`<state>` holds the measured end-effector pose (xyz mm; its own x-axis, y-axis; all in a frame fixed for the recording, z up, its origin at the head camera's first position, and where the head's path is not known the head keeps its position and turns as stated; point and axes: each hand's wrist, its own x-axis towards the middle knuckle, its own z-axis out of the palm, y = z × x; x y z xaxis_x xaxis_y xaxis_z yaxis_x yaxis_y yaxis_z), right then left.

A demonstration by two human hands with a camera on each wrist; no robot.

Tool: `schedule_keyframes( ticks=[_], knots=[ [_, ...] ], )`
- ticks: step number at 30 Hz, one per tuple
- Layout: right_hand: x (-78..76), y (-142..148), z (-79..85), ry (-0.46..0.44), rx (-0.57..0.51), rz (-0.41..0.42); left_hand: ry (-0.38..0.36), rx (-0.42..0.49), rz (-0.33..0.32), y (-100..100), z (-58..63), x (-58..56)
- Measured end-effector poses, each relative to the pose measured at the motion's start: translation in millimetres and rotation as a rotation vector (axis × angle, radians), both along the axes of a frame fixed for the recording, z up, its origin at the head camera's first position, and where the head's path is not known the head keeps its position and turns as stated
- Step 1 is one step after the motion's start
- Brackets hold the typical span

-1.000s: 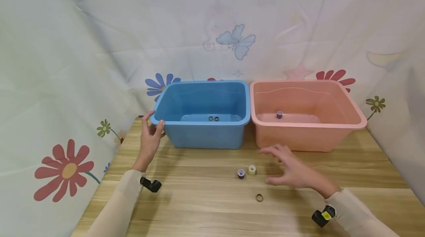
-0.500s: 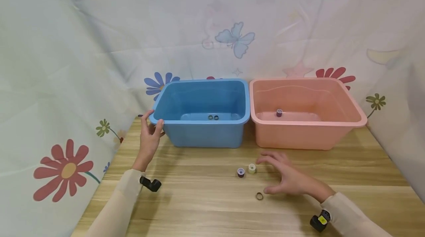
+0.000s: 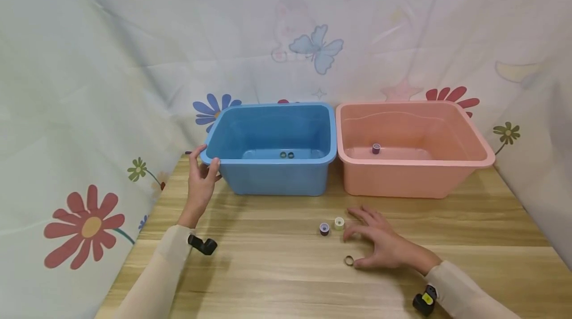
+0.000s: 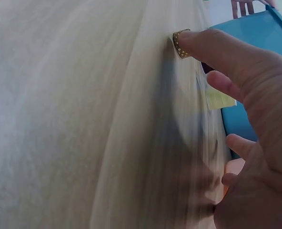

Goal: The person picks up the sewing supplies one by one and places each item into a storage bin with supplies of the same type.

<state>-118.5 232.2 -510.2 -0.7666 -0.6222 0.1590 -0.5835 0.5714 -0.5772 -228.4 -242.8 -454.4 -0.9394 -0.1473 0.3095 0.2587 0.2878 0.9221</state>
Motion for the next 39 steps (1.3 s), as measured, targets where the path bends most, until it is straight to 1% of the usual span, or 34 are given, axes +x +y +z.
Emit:
schedule_keyframes(
  ticks=[8, 14, 24, 32, 39],
  knots=[
    [0.2, -5, -6.6, 0.06, 0.001, 0.018, 0.012, 0.007, -0.014, -1, -2.2, -2.2],
    [0.7, -9, -10.2, 0.099, -0.022, 0.015, 0.02, 0.014, -0.021, -1, -2.9, -2.1],
    [-0.6, -10, -14.0, 0.092, -0.058, 0.018, 0.015, 0.01, -0.016, -1, -6.5, -3.4],
    [-0.7, -10, -13.4, 0.091, -0.06, 0.018, 0.001, -0.004, -0.001, -1, -5.0, -2.6],
    [-1.0, -8, -13.4, 0.076, -0.066, -0.015, -0.011, 0.0, -0.004, -1, -5.5, -2.4]
  ],
)
